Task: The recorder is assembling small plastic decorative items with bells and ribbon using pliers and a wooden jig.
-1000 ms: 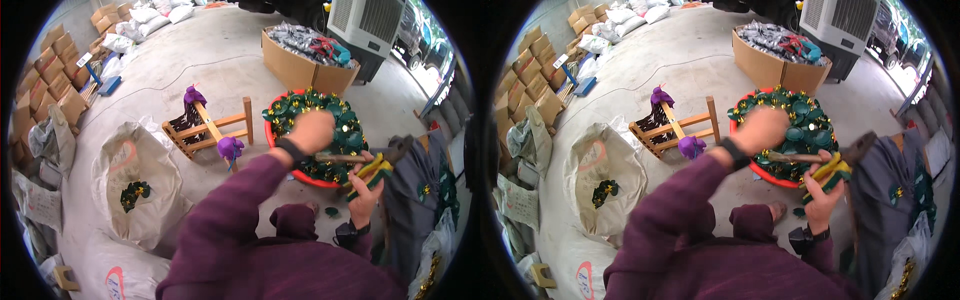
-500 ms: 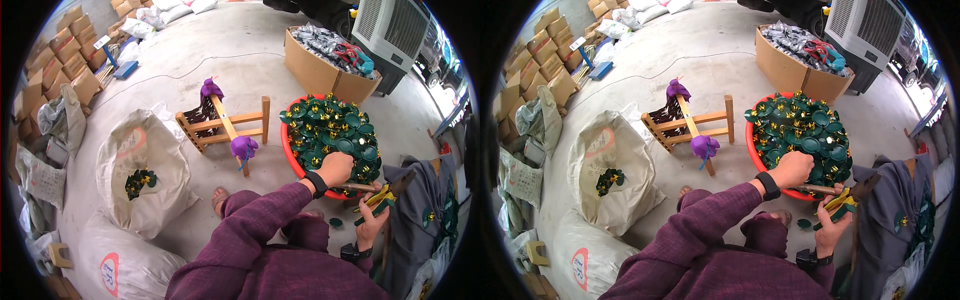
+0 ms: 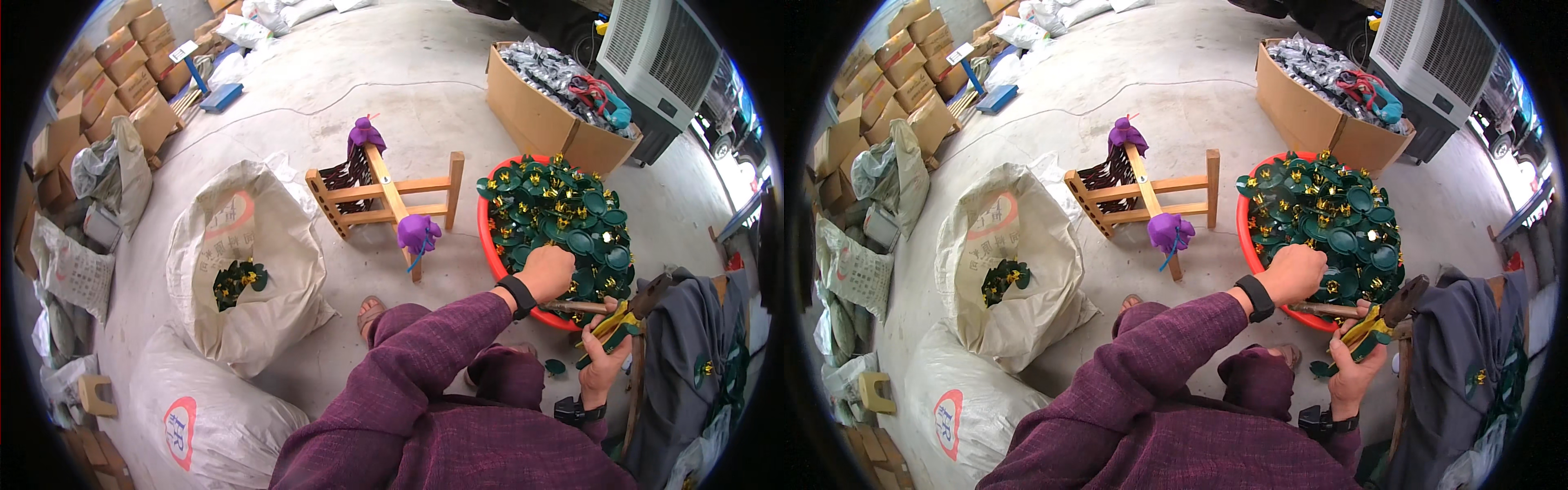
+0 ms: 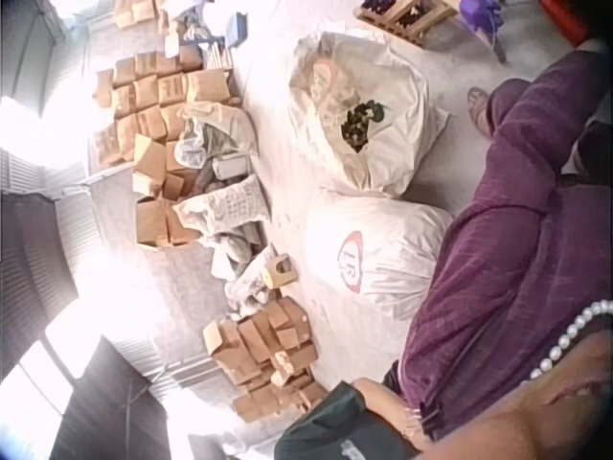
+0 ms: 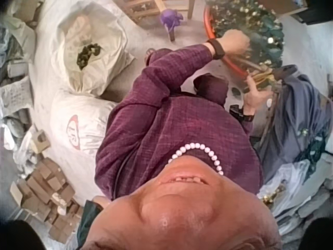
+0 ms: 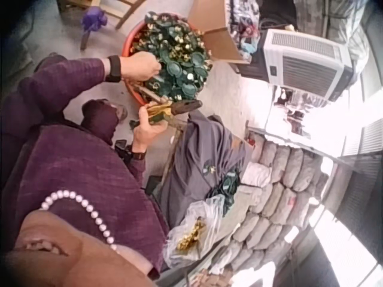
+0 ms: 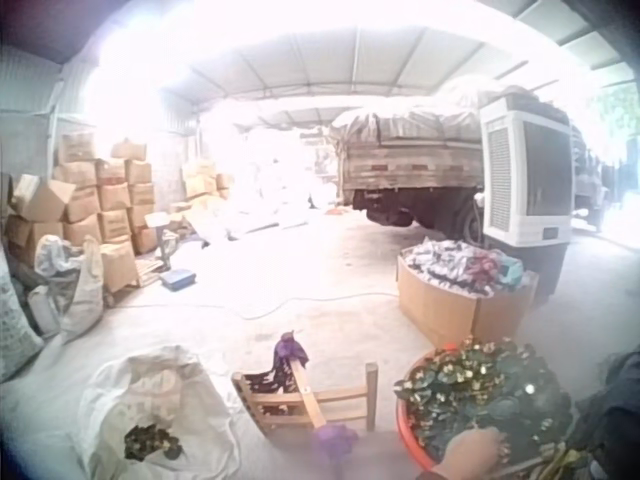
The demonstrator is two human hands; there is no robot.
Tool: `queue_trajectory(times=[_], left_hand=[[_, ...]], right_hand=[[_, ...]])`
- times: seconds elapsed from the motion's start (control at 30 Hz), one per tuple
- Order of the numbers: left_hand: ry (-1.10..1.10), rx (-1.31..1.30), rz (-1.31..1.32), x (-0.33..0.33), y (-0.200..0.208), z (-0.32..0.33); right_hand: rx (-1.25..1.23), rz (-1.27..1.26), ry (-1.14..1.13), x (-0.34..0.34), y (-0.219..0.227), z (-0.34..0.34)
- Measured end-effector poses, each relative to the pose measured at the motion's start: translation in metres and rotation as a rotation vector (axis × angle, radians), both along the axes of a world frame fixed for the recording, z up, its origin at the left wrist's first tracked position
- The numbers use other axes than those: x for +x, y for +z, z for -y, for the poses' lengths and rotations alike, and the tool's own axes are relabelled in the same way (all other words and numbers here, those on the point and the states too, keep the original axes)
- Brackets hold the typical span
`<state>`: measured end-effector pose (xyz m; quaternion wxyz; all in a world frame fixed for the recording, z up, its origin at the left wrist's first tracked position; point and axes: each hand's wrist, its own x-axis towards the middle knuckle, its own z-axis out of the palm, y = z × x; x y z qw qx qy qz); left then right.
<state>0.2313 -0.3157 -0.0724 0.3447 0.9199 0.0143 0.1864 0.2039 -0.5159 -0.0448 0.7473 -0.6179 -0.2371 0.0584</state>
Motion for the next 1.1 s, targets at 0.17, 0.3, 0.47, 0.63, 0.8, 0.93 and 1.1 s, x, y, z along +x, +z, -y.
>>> queue_trajectory(times=[0.17,0.3,0.47,0.63,0.8,0.93,1.1], left_hand=[[0.009,0.022,0.019,-0.001,-0.003,0.001],[0.038,0.062,0.026,-0.005,-0.003,-0.006],[0.113,0.036,0.073,-0.011,0.006,-0.019],[0.189,0.070,0.034,-0.025,0.021,-0.048],[0.401,-0.136,0.331,-0.094,0.033,-0.126],[0.729,-0.345,-0.002,-0.192,-0.009,-0.192],[1.062,0.006,-0.359,-0.308,-0.075,-0.235]], right_hand=[[0.039,-0.062,-0.025,-0.005,0.002,0.005],[0.030,-0.051,-0.001,-0.009,0.002,0.005],[0.008,-0.042,-0.011,-0.008,0.000,0.011],[0.021,-0.057,0.003,-0.012,0.002,0.004],[-0.007,-0.040,0.004,-0.006,-0.002,0.011],[0.034,-0.007,-0.041,0.000,-0.008,0.012],[0.014,-0.092,0.033,0.007,-0.014,0.008]])
